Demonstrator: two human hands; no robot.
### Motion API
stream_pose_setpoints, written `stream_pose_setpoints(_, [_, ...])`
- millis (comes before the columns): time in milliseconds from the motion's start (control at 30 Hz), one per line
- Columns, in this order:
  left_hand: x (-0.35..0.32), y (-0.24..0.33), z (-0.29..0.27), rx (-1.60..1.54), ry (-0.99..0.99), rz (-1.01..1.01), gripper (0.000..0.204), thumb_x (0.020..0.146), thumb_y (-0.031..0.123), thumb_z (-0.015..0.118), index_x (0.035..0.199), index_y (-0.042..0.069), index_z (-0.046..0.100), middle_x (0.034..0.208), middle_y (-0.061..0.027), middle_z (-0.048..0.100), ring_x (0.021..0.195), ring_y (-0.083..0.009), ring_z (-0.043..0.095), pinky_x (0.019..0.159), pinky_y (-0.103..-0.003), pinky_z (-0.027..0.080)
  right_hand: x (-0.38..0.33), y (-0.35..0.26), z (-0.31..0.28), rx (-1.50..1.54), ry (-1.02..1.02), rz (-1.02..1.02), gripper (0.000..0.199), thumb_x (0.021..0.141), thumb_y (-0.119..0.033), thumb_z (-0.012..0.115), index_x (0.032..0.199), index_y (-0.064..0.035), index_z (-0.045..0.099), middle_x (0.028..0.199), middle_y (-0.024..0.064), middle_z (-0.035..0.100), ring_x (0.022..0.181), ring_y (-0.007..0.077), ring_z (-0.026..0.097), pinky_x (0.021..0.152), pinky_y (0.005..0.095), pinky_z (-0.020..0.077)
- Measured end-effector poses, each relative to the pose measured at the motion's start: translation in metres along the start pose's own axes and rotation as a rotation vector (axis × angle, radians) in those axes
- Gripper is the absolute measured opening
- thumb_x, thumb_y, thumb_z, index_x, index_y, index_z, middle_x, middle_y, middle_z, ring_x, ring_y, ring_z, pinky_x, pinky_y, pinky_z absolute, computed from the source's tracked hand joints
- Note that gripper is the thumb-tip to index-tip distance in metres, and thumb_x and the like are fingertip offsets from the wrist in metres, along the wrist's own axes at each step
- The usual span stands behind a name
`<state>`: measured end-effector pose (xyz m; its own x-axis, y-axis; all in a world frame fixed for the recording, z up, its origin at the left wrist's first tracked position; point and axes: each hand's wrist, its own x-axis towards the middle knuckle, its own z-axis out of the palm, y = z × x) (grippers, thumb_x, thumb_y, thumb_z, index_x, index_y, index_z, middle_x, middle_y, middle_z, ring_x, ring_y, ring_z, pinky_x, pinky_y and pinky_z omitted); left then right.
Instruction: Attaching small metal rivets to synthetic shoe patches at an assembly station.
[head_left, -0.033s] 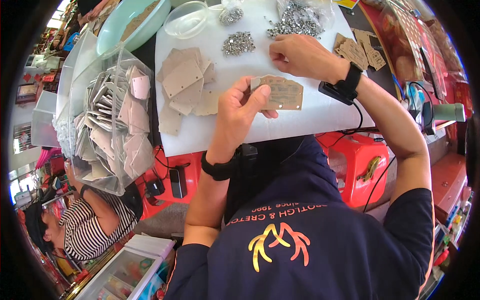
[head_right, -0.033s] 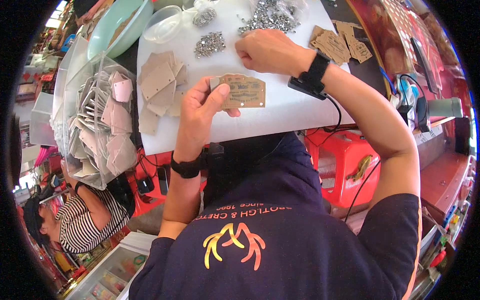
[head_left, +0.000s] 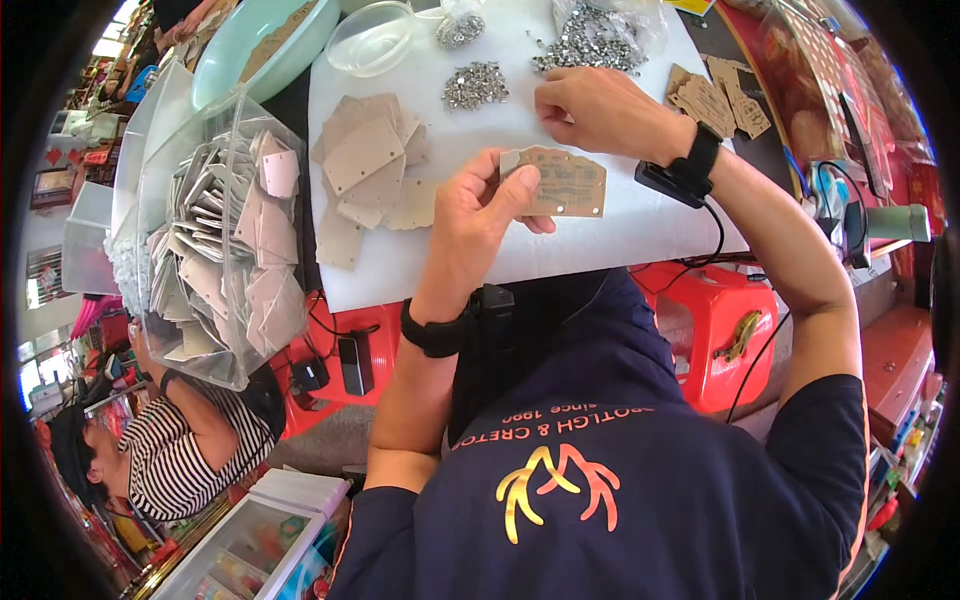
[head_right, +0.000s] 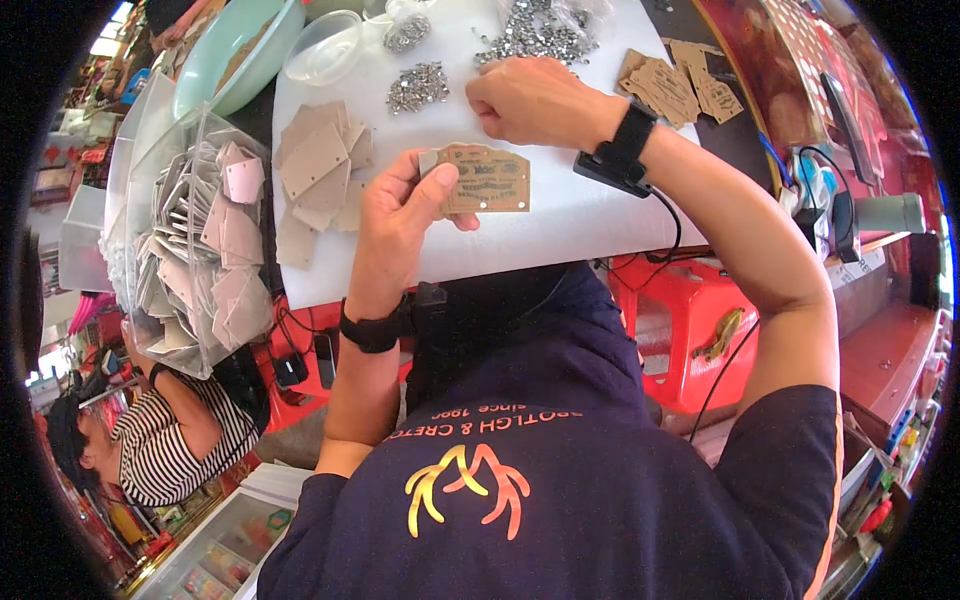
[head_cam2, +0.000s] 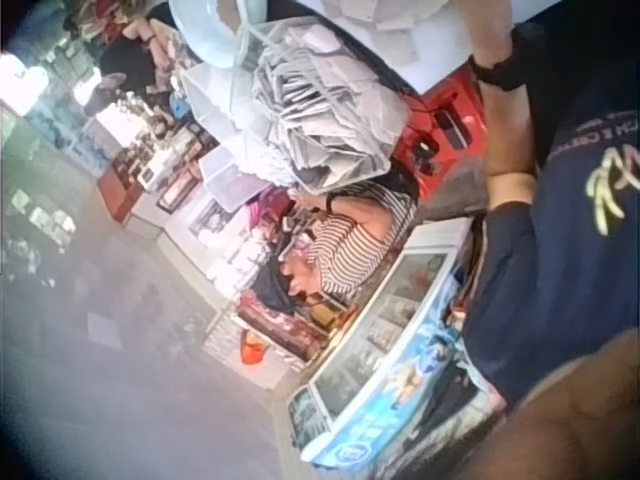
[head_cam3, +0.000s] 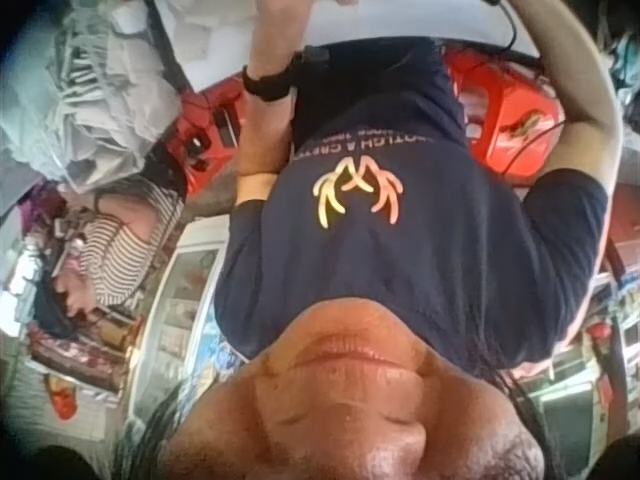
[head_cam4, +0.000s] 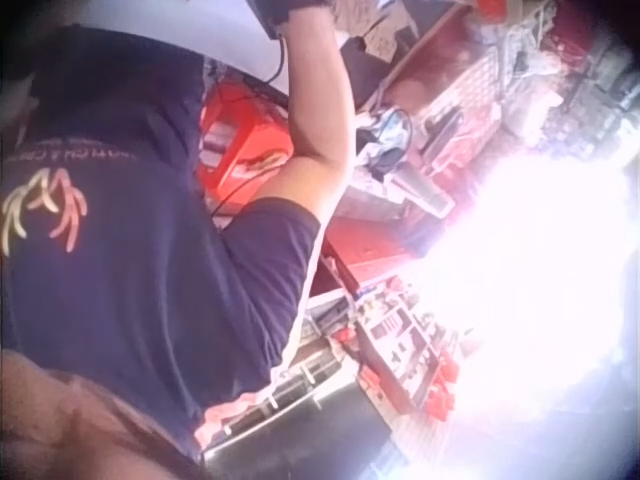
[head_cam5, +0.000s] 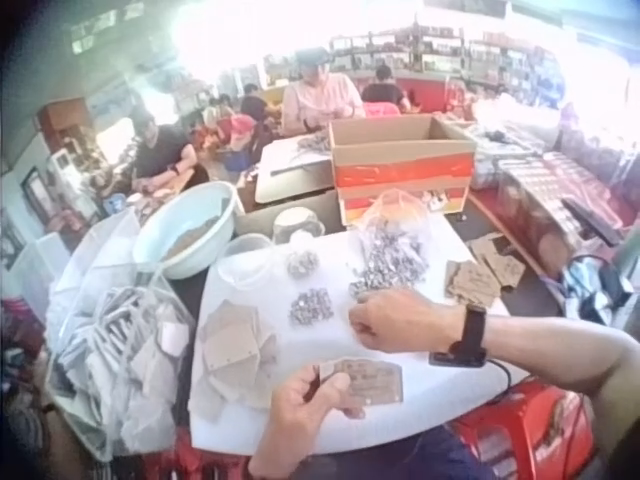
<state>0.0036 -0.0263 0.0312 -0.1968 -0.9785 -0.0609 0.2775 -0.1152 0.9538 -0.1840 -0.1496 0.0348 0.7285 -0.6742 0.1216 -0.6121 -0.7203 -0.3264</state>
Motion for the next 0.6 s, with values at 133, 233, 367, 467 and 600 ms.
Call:
stream_pose_setpoints(133, [0.006, 0.003, 0.001, -0.041, -0.054, -0.029, 0.022, 0.097, 0.015, 0.057, 0.11, -0.003, 0.061, 0.095, -0.0104, 0.069, 0.071, -0.0141, 0.064, 0.068, -0.027, 0.052, 0.004, 0.005, -0.006, 0.29, -0.09, 0.021, 0.014, 0.083, -0.016, 0.062, 0.086, -0.0017, 0.064, 0.07, 0.007, 0.061, 0.062, 0.0191, 0.058, 0.059, 0.0322, 0.0468])
stream_pose_setpoints(233, [0.006, 0.003, 0.0, -0.01, -0.073, -0.029, 0.023, 0.097, 0.015, 0.057, 0.11, -0.003, 0.061, 0.095, -0.0105, 0.069, 0.073, -0.0139, 0.065, 0.067, -0.026, 0.052, 0.001, -0.011, -0.034, 0.693, -0.331, 0.272, 0.018, 0.086, -0.019, 0.064, 0.088, -0.0013, 0.066, 0.068, 0.0007, 0.06, 0.059, 0.0085, 0.052, 0.055, 0.0249, 0.0432])
stream_pose_setpoints(367, [0.008, 0.01, 0.003, 0.057, -0.094, -0.017, 0.024, 0.097, 0.017, 0.06, 0.108, -0.005, 0.06, 0.087, -0.0112, 0.069, 0.067, -0.0125, 0.065, 0.063, -0.024, 0.053, 0.001, -0.012, -0.044, 0.898, -0.406, 0.256, 0.02, 0.088, -0.021, 0.066, 0.087, -0.0014, 0.067, 0.067, -0.003, 0.058, 0.058, 0.0039, 0.052, 0.052, 0.021, 0.0411])
stream_pose_setpoints(467, [0.006, 0.017, 0.008, 0.103, -0.139, -0.009, 0.024, 0.096, 0.015, 0.06, 0.107, -0.006, 0.06, 0.085, -0.0112, 0.069, 0.067, -0.0126, 0.065, 0.062, -0.023, 0.052, -0.001, -0.012, -0.05, 1.015, -0.468, 0.213, 0.02, 0.087, -0.021, 0.067, 0.086, -0.0008, 0.067, 0.065, -0.0034, 0.057, 0.055, 0.003, 0.051, 0.049, 0.0193, 0.0398])
stream_pose_setpoints(600, [0.004, 0.021, 0.011, 0.138, -0.183, -0.019, 0.023, 0.095, 0.014, 0.062, 0.105, -0.007, 0.061, 0.084, -0.0119, 0.069, 0.067, -0.013, 0.066, 0.061, -0.023, 0.052, -0.002, -0.011, -0.055, 1.099, -0.576, 0.166, 0.02, 0.086, -0.019, 0.067, 0.085, 0.0012, 0.066, 0.063, -0.0017, 0.058, 0.051, 0.0032, 0.051, 0.044, 0.0195, 0.0393])
